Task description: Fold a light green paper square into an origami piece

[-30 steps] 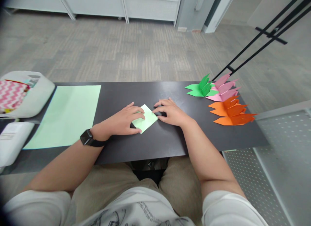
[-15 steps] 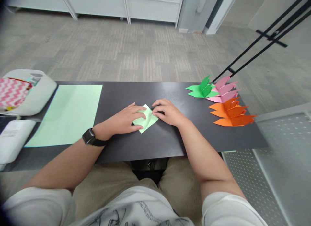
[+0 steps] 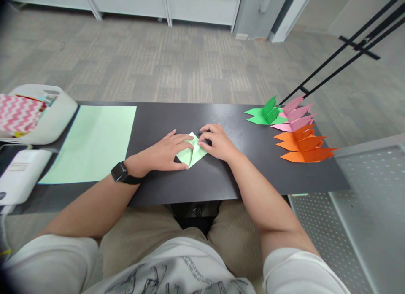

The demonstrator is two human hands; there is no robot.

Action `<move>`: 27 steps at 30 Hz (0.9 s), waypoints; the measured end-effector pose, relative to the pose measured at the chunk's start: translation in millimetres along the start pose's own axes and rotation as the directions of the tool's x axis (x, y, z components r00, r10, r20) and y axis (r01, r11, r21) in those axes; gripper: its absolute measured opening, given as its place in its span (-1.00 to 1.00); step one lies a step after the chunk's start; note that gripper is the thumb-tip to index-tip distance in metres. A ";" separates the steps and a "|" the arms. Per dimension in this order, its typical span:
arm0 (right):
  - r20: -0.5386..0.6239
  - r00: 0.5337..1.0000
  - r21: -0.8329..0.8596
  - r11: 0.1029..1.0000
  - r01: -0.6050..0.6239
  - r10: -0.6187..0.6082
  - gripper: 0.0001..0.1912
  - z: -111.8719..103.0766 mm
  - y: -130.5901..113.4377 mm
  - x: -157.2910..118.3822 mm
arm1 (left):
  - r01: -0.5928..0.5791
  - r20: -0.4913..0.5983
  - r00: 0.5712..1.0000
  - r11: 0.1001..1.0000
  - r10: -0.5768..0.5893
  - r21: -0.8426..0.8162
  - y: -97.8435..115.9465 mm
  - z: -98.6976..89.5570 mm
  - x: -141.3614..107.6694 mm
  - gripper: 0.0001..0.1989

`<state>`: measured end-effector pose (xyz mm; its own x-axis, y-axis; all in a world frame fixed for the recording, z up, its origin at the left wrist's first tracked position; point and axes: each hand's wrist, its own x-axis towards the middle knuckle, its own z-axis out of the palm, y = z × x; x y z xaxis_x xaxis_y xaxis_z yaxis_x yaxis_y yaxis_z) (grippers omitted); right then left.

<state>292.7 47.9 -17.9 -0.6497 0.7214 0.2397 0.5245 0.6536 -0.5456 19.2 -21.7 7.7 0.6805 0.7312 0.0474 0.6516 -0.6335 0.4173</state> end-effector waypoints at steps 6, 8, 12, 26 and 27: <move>-0.003 0.999 -0.024 0.999 -0.039 0.039 -0.89 -0.9 -0.7 1.3 | 0.006 -0.025 1.000 1.000 -0.006 -0.015 -1.4 3.7 2.9 -0.32; -0.013 0.998 -0.032 0.998 -0.059 0.058 -0.89 -1.4 -1.1 1.6 | 0.015 -0.030 0.999 0.999 -0.016 -0.030 -0.7 4.6 4.4 -0.24; -0.038 0.995 -0.051 0.994 -0.094 0.093 -0.90 -0.9 0.0 2.0 | -0.012 -0.025 1.000 1.000 0.012 -0.024 -0.2 4.2 5.1 -0.27; -0.072 0.990 -0.076 0.989 -0.127 0.122 -0.93 8.1 -5.4 8.0 | -0.070 -0.147 0.986 0.994 0.083 0.086 -2.9 3.0 6.8 -0.71; -0.073 0.990 -0.076 0.989 -0.127 0.121 -0.93 8.5 -5.8 8.3 | -0.072 -0.141 0.986 0.993 0.084 0.090 -2.4 2.2 7.5 -0.71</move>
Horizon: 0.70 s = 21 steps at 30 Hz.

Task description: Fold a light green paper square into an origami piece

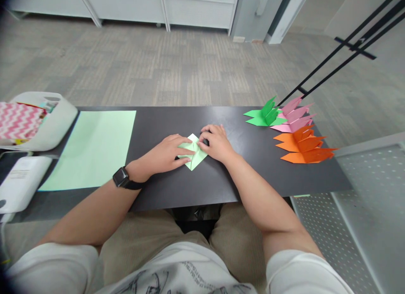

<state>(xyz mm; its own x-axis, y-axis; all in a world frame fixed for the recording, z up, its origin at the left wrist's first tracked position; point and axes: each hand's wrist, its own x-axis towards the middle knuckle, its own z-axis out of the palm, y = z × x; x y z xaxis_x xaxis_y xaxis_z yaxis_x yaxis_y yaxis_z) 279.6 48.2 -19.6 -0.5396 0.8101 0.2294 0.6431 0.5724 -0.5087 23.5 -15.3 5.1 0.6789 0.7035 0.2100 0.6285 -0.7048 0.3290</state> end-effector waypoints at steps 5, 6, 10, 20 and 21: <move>-0.003 1.000 -0.004 1.000 0.007 -0.007 -0.94 2.3 -0.9 0.7 | 0.004 0.043 0.999 1.000 -0.004 0.013 0.9 -2.6 1.7 -0.71; -0.003 1.000 -0.005 1.000 0.008 -0.008 -0.94 2.8 -0.9 0.8 | 0.003 0.044 0.999 1.000 -0.004 0.018 0.8 -2.5 1.4 -0.71; -0.001 1.000 -0.004 1.000 0.004 -0.004 -0.95 4.3 -0.5 1.4 | 0.025 0.041 0.999 0.999 -0.027 0.035 1.3 -1.8 -0.5 -0.71; -0.005 1.000 -0.008 1.000 -0.010 0.010 -0.95 6.3 -1.0 1.9 | 0.058 0.090 0.994 0.998 -0.061 0.030 5.1 -5.5 -0.5 -0.72; -0.008 1.000 -0.011 1.000 -0.011 0.011 -0.95 6.7 -1.0 2.0 | 0.056 0.089 0.994 0.998 -0.059 0.034 5.0 -5.4 -0.5 -0.72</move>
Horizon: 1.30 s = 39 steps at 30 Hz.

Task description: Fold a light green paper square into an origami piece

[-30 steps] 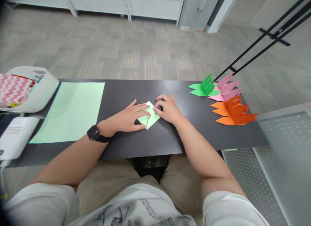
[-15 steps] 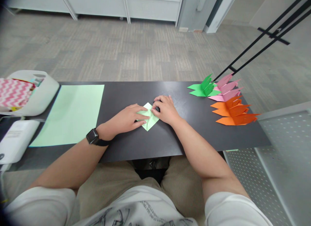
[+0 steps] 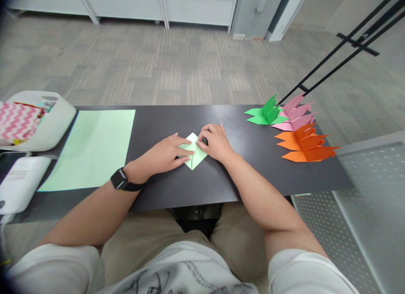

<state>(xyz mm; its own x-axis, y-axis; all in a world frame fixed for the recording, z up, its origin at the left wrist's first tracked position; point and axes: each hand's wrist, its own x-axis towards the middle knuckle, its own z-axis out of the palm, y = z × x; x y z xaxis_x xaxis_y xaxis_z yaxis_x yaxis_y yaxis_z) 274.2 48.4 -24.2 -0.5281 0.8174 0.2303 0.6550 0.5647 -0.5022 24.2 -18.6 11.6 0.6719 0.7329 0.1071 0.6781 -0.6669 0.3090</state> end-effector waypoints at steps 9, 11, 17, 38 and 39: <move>-0.008 1.000 -0.004 1.000 -0.015 0.015 -0.95 1.3 -1.2 -0.3 | 0.014 0.022 1.000 1.000 -0.014 0.019 2.3 -1.9 0.1 -0.70; -0.010 1.000 -0.004 1.000 -0.014 0.014 -0.95 1.1 -1.7 -0.1 | 0.007 0.005 1.000 1.000 -0.007 0.014 3.9 -2.2 0.0 -0.71; -0.011 1.000 -0.022 1.000 -0.015 0.014 -0.96 2.3 -3.3 0.6 | -0.058 -0.024 0.998 0.998 0.057 -0.011 3.7 2.2 1.7 -0.70; 0.044 0.991 -0.065 0.989 0.133 -0.130 -0.80 -31.6 21.2 -11.4 | -0.031 0.008 0.999 1.000 0.031 -0.002 1.4 2.9 3.6 -0.68; 0.032 0.992 -0.064 0.990 0.123 -0.121 -0.79 -32.2 22.0 -11.1 | -0.032 0.010 0.999 0.999 0.032 -0.004 1.3 2.9 3.6 -0.67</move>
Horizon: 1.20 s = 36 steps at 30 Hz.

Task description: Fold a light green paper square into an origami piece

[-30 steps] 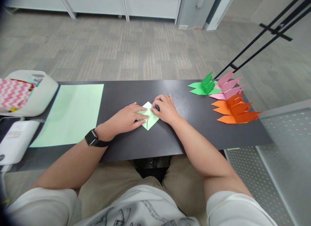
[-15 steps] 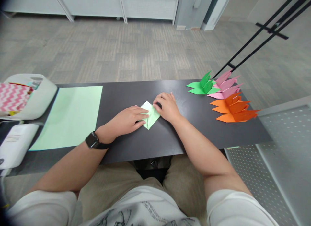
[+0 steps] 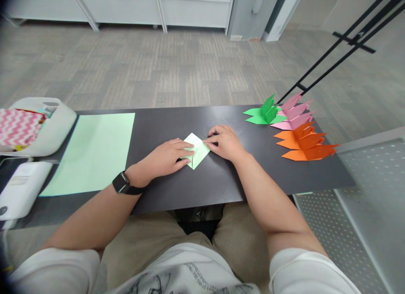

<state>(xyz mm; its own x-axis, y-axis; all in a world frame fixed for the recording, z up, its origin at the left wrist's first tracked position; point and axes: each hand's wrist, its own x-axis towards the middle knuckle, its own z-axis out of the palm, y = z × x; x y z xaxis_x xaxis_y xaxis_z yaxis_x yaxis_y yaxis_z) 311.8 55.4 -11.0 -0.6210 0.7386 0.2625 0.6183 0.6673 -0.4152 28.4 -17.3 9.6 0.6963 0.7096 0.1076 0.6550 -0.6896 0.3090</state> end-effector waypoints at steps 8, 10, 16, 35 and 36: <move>-0.001 0.995 0.107 0.989 0.099 -0.099 -0.73 1.7 -15.3 1.8 | 0.000 -0.011 1.000 1.000 0.000 -0.009 0.3 -0.2 1.0 -0.67; 0.070 0.990 0.081 0.990 0.119 -0.125 -0.73 1.1 -20.3 -0.1 | -0.007 -0.014 1.000 1.000 0.007 -0.011 -1.2 0.4 1.3 -0.66; 0.145 0.973 -0.090 0.977 0.193 -0.179 -0.74 -4.6 -30.0 -11.5 | -0.013 -0.043 0.999 1.000 0.012 -0.019 -5.0 2.9 0.9 -0.67; 0.095 0.925 -0.026 0.928 0.373 -0.369 -0.60 4.4 -45.3 -46.7 | -0.006 -0.038 0.999 0.999 0.005 -0.040 -5.7 5.2 -1.2 -0.67; 0.092 0.922 -0.011 0.926 0.378 -0.375 -0.60 5.0 -45.7 -46.7 | -0.004 -0.035 0.999 0.999 0.003 -0.038 -5.5 5.0 -1.3 -0.67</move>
<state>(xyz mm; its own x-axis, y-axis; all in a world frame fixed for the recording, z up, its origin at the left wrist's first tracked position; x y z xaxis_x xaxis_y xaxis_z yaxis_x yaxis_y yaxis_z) 310.2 -10.1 -8.6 -0.8491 0.4220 0.3177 0.3430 0.8979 -0.2759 25.4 -15.2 3.0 0.6873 0.7124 0.1414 0.6405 -0.6863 0.3446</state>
